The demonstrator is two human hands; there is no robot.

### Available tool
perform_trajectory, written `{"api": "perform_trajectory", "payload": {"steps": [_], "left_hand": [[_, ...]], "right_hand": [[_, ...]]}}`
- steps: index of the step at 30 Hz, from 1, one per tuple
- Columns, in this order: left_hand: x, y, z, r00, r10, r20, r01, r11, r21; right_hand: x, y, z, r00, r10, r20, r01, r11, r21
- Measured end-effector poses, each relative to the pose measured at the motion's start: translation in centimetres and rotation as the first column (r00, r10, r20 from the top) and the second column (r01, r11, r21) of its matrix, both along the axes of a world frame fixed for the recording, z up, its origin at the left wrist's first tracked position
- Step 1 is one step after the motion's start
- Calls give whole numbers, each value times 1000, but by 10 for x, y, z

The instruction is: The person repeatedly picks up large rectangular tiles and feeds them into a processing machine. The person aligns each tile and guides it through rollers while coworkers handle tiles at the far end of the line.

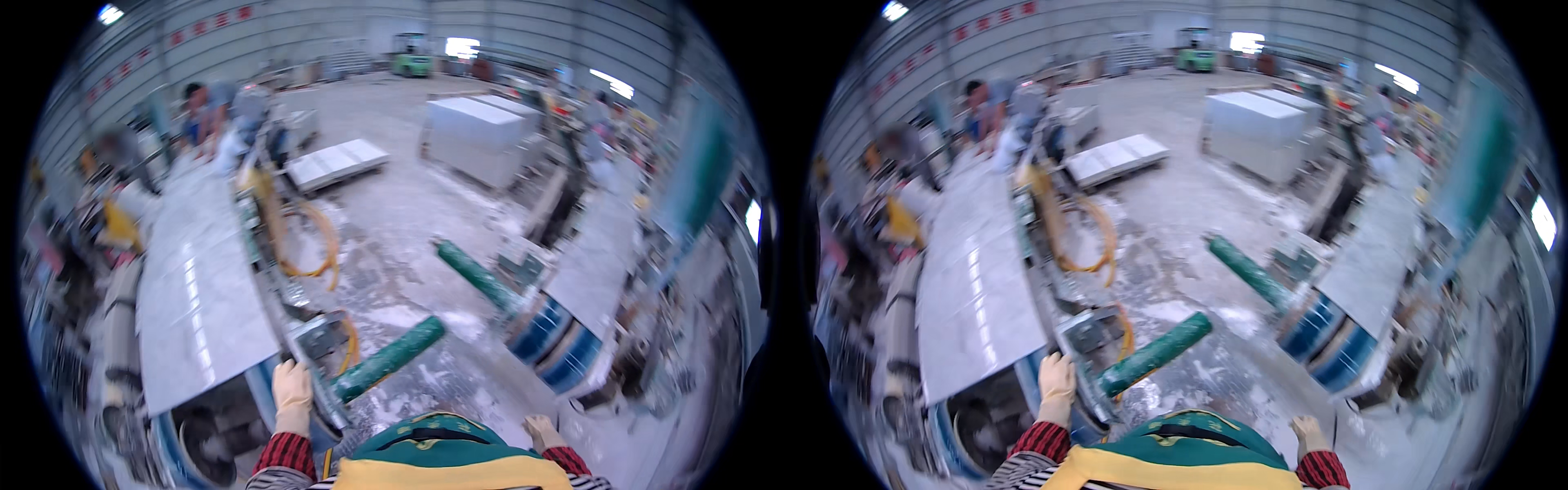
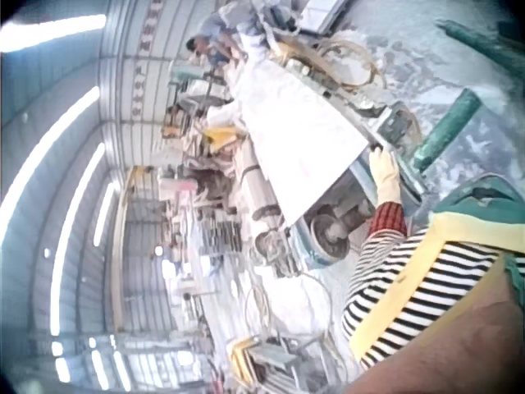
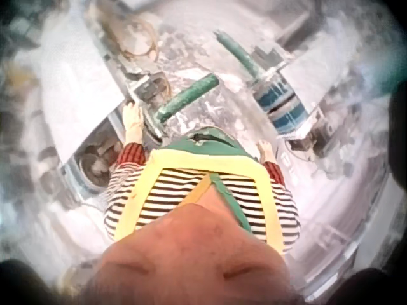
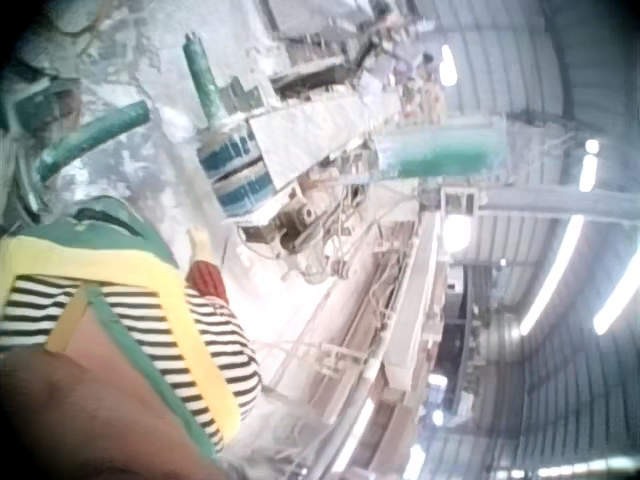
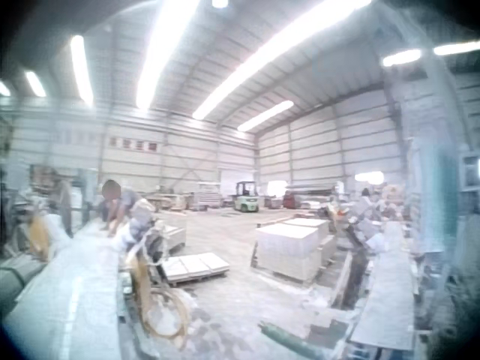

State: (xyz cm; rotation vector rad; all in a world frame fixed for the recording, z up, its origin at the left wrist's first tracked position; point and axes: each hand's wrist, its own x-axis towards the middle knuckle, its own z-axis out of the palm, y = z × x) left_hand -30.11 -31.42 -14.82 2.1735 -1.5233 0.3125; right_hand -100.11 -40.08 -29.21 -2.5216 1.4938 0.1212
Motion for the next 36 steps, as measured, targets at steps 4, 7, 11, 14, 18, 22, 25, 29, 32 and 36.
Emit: {"api": "perform_trajectory", "payload": {"steps": [4, 7, 11, 14, 18, 22, 25, 29, 32, 36], "left_hand": [[-2, 2, -1, 998, 56, 29, -56, 998, 31], [-5, 2, 0, 998, 41, 43, -43, 997, 60], [-16, -4, 0, 999, 46, 5, -46, 997, 55], [-16, 4, 4, 997, 81, -16, -80, 995, 58], [-16, 5, 4, 997, 75, -4, -74, 996, 48], [-15, 6, -1, 997, 76, -1, -76, 996, 57], [-18, 1, 2, 996, 84, -40, -80, 991, 107], [-18, -1, -1, 997, 70, -35, -64, 989, 134], [-21, 2, 0, 996, 70, -51, -61, 986, 155], [-44, 27, 23, 982, 156, -108, -144, 983, 112]], "right_hand": [[-14, -22, -24, 993, 116, 7, -115, 993, -37], [-16, -55, -37, 569, -803, 174, 409, 460, 788], [16, -82, -11, 574, -816, 62, 493, 405, 770], [42, -96, 3, 638, -765, 85, 464, 470, 751], [60, -100, 15, 699, -700, 143, 426, 569, 704], [67, -97, 14, 772, -611, 173, 386, 668, 636], [86, -99, 10, 852, -489, 187, 312, 761, 569], [167, -124, 31, 941, -225, 253, 102, 901, 422], [225, -141, 52, 951, -22, 309, -64, 962, 265], [295, -138, 61, 909, 246, 335, -284, 957, 67]]}}
